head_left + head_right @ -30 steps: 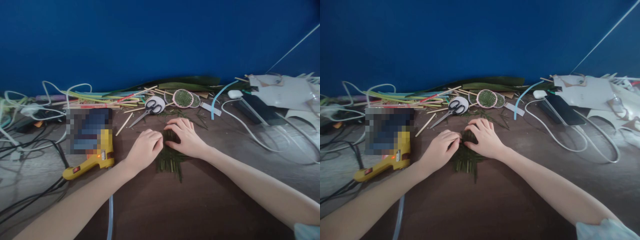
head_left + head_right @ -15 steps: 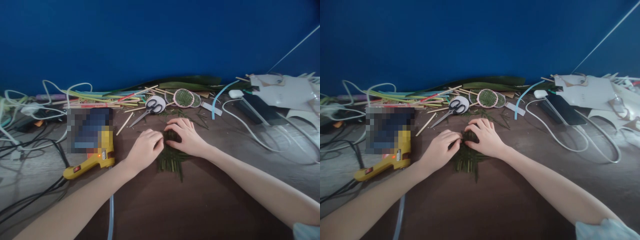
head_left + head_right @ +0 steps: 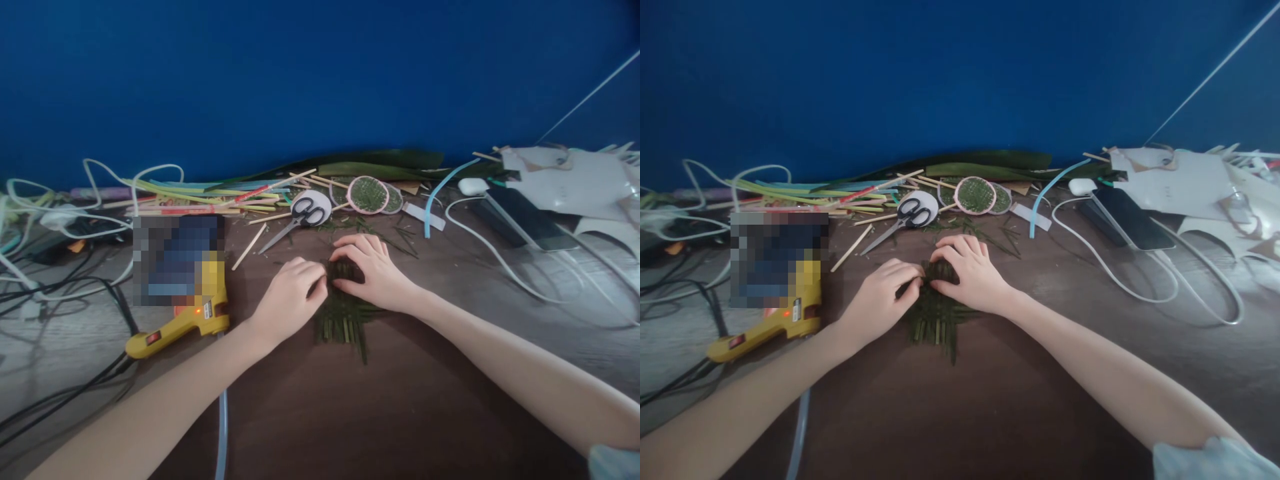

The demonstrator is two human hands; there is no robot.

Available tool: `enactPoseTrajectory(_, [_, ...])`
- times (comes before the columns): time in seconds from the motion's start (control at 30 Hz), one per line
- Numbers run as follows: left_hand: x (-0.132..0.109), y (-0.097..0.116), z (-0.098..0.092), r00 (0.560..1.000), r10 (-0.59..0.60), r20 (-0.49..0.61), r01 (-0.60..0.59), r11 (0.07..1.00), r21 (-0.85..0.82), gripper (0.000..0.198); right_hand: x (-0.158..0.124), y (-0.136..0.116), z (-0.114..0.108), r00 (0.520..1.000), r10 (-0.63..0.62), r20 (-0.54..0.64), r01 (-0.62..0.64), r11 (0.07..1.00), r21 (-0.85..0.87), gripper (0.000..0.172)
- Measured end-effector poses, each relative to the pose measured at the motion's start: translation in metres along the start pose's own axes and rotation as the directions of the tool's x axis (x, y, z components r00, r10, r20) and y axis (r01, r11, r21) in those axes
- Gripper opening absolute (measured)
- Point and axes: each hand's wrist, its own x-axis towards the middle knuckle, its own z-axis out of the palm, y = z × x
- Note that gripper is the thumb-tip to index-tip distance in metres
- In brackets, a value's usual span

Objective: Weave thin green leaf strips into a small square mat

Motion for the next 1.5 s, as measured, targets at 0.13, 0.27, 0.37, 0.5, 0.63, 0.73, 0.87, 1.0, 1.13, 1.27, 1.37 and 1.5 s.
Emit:
enactPoseTrajectory(0.13, [0.0004,0.0006,-0.0014,1.0,-0.009,0.012,0.009,1.0,0.002,0.018,-0.0005,0.0015,-0.0014,1.0,-0.011,-0.017,0.012,0.999,0.044,0.021])
enactPoseTrajectory(0.27, [0.001,0.0005,-0.0018,1.0,-0.012,-0.003,0.012,1.0,-0.02,0.017,-0.0014,0.0009,-0.0039,0.998,-0.028,-0.049,0.033,0.995,0.099,0.015])
enactPoseTrajectory(0.37, [0.0009,-0.0001,-0.0011,1.0,-0.022,-0.021,0.021,0.999,-0.044,0.016,-0.0016,-0.0001,-0.0049,0.996,-0.049,-0.074,0.058,0.99,0.126,0.01])
enactPoseTrajectory(0.5, [0.0007,-0.0004,-0.0011,1.0,-0.02,-0.014,0.019,0.999,-0.041,0.016,-0.0011,0.0002,-0.0034,0.998,-0.046,-0.047,0.052,0.991,0.122,0.017])
enactPoseTrajectory(0.63, [0.001,-0.0001,-0.0016,1.0,-0.014,-0.01,0.013,0.999,-0.037,0.017,-0.0008,0.0005,-0.0002,0.999,-0.033,-0.012,0.033,0.999,0.042,0.027])
enactPoseTrajectory(0.73, [0.001,0.0,-0.0015,1.0,-0.014,-0.011,0.013,0.999,-0.047,0.017,-0.0011,0.0001,0.0014,1.0,-0.03,0.0,0.03,1.0,-0.008,0.028])
enactPoseTrajectory(0.87, [0.001,-0.0004,-0.0011,1.0,-0.015,-0.004,0.014,0.999,-0.044,0.017,-0.0011,-0.0001,0.0019,0.999,-0.033,0.01,0.033,0.999,-0.011,0.027])
enactPoseTrajectory(1.0, [0.0012,-0.0008,-0.0006,1.0,-0.02,0.002,0.021,0.999,-0.037,0.017,-0.001,-0.0004,0.0011,1.0,-0.021,0.005,0.021,1.0,0.004,0.032])
enactPoseTrajectory(1.13, [0.0013,-0.0008,0.0001,1.0,-0.014,-0.003,0.013,1.0,-0.028,0.017,-0.0011,-0.0007,0.001,0.999,-0.036,0.003,0.036,0.999,0.001,0.023])
enactPoseTrajectory(1.27, [0.0009,-0.0008,0.0002,1.0,-0.009,-0.009,0.009,0.999,-0.032,0.018,-0.0013,0.0008,0.0029,0.999,-0.046,-0.012,0.046,0.999,0.0,0.014])
enactPoseTrajectory(1.37, [0.001,-0.001,0.0001,1.0,-0.007,-0.014,0.007,0.999,-0.035,0.018,-0.001,0.0017,0.0042,0.999,-0.038,-0.023,0.038,0.999,0.007,0.014])
enactPoseTrajectory(1.5, [0.0019,-0.0014,0.0002,1.0,-0.009,-0.021,0.008,0.999,-0.035,0.018,0.0003,0.0011,0.0045,1.0,-0.008,-0.03,0.008,1.0,-0.001,0.018])
